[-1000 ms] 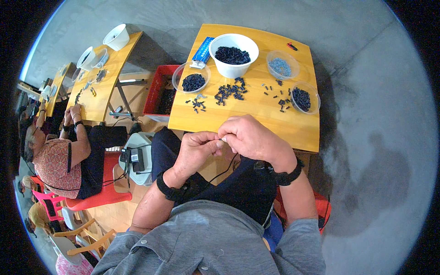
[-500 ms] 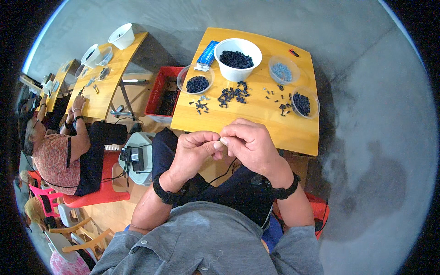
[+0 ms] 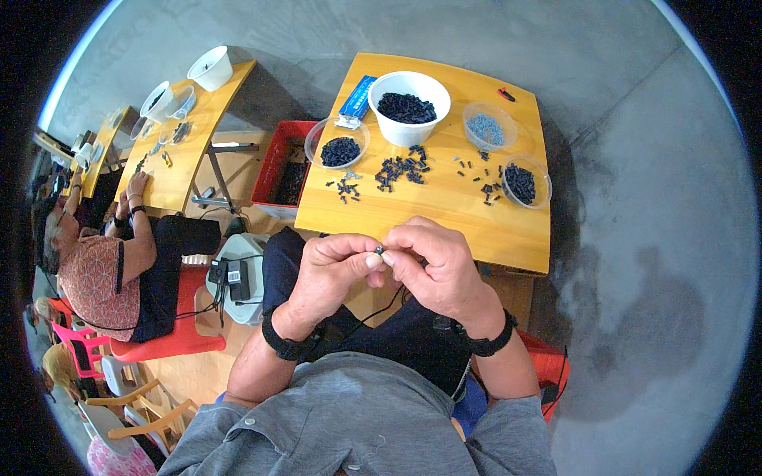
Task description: Assembling small blue plastic components at a wooden table in a workshop.
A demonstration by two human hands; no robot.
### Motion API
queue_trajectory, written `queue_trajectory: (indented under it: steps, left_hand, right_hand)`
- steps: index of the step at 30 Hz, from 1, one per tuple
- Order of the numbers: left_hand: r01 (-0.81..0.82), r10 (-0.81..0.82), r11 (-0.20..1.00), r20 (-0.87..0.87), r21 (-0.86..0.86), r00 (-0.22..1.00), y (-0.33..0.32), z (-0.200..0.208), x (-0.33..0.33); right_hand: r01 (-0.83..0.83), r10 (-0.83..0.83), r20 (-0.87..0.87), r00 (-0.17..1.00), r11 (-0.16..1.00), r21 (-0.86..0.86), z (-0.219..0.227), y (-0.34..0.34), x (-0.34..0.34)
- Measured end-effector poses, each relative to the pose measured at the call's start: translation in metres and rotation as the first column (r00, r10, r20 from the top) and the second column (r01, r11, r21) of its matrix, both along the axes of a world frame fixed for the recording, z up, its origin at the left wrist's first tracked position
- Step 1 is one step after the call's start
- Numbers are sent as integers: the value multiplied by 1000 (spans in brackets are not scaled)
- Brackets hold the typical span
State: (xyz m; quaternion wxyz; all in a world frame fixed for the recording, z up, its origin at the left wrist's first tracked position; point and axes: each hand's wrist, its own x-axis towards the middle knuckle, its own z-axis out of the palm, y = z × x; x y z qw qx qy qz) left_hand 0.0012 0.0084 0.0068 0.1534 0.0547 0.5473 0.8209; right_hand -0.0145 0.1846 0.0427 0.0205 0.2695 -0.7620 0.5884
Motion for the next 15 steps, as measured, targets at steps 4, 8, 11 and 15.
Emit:
queue_trajectory:
  steps: [4,8,11,15]
  left_hand:
    - [20,-20,1000,-39,-15,999,-1,-1,-3]
    - [31,-31,999,-39,-9,999,-1,-1,-6]
    - [25,-25,1000,-18,-14,1000,-1,-3,-7]
    - [48,-48,999,2,-19,999,-3,-4,-11]
  right_hand:
    - [1,1,-75,997,999,33,-4,2,-4]
    - [-32,40,-150,988,998,57,-3,4,-9]
    - [-46,56,-161,985,997,70,-4,5,-10]
    - [-36,44,-160,986,998,50,-5,5,-12]
